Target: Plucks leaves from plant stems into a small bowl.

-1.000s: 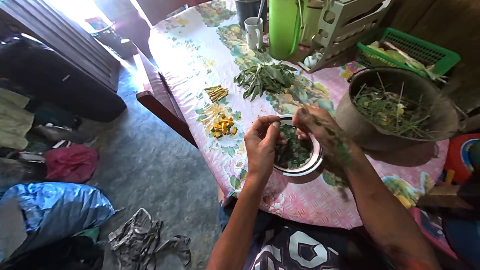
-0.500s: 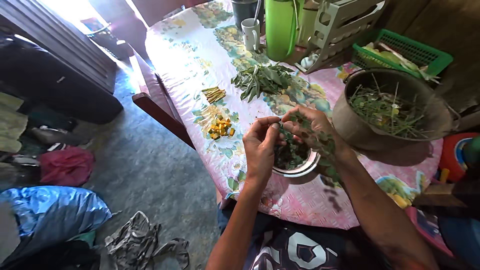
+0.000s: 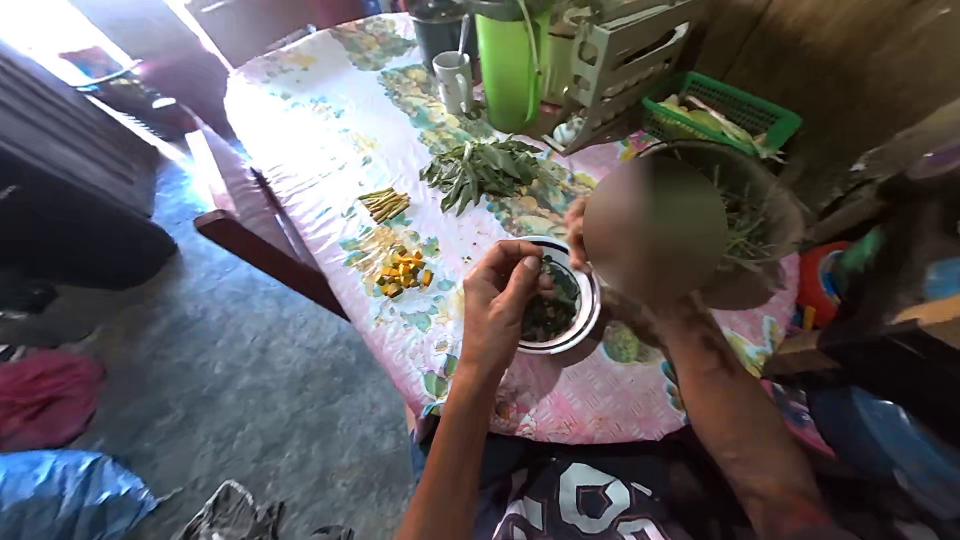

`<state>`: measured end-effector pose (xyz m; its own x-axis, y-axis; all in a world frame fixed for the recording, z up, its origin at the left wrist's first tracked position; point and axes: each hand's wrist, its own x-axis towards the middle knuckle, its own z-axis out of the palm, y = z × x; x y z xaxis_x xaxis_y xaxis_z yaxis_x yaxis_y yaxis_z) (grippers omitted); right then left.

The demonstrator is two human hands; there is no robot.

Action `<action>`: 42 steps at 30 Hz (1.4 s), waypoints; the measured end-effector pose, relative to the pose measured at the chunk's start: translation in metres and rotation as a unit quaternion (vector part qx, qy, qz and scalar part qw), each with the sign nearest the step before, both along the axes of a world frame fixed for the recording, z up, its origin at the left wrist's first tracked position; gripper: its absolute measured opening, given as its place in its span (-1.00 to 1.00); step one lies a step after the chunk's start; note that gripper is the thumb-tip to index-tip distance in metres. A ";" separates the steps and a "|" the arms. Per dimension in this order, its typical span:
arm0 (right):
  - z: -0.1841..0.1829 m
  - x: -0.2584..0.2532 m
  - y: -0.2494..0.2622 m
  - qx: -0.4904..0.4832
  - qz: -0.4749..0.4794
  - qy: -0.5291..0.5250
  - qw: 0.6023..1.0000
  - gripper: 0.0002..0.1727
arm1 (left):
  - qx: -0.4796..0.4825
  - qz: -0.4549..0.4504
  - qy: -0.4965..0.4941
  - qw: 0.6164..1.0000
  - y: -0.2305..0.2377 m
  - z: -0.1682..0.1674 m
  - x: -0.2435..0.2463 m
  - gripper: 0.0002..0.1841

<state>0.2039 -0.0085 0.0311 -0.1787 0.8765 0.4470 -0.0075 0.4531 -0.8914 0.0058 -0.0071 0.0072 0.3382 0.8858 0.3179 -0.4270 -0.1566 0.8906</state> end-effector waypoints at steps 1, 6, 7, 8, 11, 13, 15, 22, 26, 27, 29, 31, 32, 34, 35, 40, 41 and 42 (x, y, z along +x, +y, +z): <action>0.010 0.019 0.002 0.030 -0.030 -0.024 0.999 -0.79 | 0.040 0.029 0.050 0.998 0.003 -0.002 -0.002 -0.84; 0.057 0.114 -0.024 -0.056 -0.351 -0.340 0.871 -0.77 | 0.210 0.183 0.402 0.872 0.012 -0.017 -0.006 -0.77; 0.061 0.127 -0.021 -0.093 -0.384 -0.409 0.822 -0.74 | 0.224 0.201 0.417 0.858 0.011 -0.019 -0.003 -0.77; 0.063 0.133 -0.018 -0.126 -0.409 -0.456 0.781 -0.70 | 0.230 0.212 0.417 0.853 0.010 -0.020 0.001 -0.76; 0.065 0.126 -0.017 -0.145 -0.426 -0.480 0.753 -0.72 | 0.208 0.165 0.365 0.892 0.003 -0.017 0.012 -0.72; 0.060 0.110 -0.017 -0.107 -0.422 -0.475 0.765 -0.73 | 0.154 0.064 0.292 0.942 -0.005 -0.010 0.020 -0.68; 0.046 0.082 -0.027 -0.037 -0.406 -0.457 0.791 -0.73 | 0.099 -0.026 0.213 0.972 -0.012 -0.003 0.028 -0.61; 0.015 -0.002 -0.006 0.082 -0.374 -0.427 0.819 -0.65 | -0.158 0.021 -0.079 0.984 -0.023 0.013 0.058 -0.62; 0.000 -0.013 0.010 0.172 -0.356 -0.417 0.818 -0.57 | -0.178 0.113 -0.134 0.968 -0.012 0.014 0.060 -0.77; -0.003 -0.015 0.012 0.191 -0.356 -0.416 0.815 -0.59 | -0.178 0.128 -0.123 0.968 -0.011 0.013 0.058 -0.78; -0.004 -0.014 0.015 0.204 -0.339 -0.408 0.823 -0.63 | -0.176 0.144 -0.113 0.967 -0.008 0.010 0.055 -0.79; -0.005 -0.007 0.017 0.193 -0.295 -0.395 0.848 -0.54 | -0.165 0.158 -0.113 0.967 -0.006 0.009 0.053 -0.81; -0.005 0.000 0.017 0.180 -0.264 -0.400 0.859 -0.40 | -0.160 0.164 -0.116 0.966 -0.005 0.008 0.050 -0.82; -0.003 0.016 0.012 0.148 -0.202 -0.411 0.877 -0.15 | -0.154 0.174 -0.125 0.965 0.000 0.007 0.044 -0.83; 0.000 0.024 0.010 0.136 -0.175 -0.399 0.890 -0.10 | -0.152 0.179 -0.130 0.963 0.003 0.006 0.040 -0.84; 0.011 0.029 0.001 0.043 -0.108 -0.219 0.969 -0.33 | -0.172 0.188 -0.155 0.954 0.011 0.011 0.027 -0.84; 0.012 0.021 0.000 0.014 -0.100 -0.173 0.980 -0.47 | -0.171 0.183 -0.164 0.954 0.010 0.012 0.028 -0.86; 0.012 0.013 -0.002 -0.016 -0.093 -0.133 0.987 -0.58 | -0.169 0.178 -0.172 0.954 0.009 0.013 0.029 -0.87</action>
<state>0.2166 -0.0100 0.0436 -0.1218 0.9179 0.3778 0.3090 0.3968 -0.8643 0.0350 0.0021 0.0200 -0.0771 0.9965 0.0320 -0.6768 -0.0759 0.7323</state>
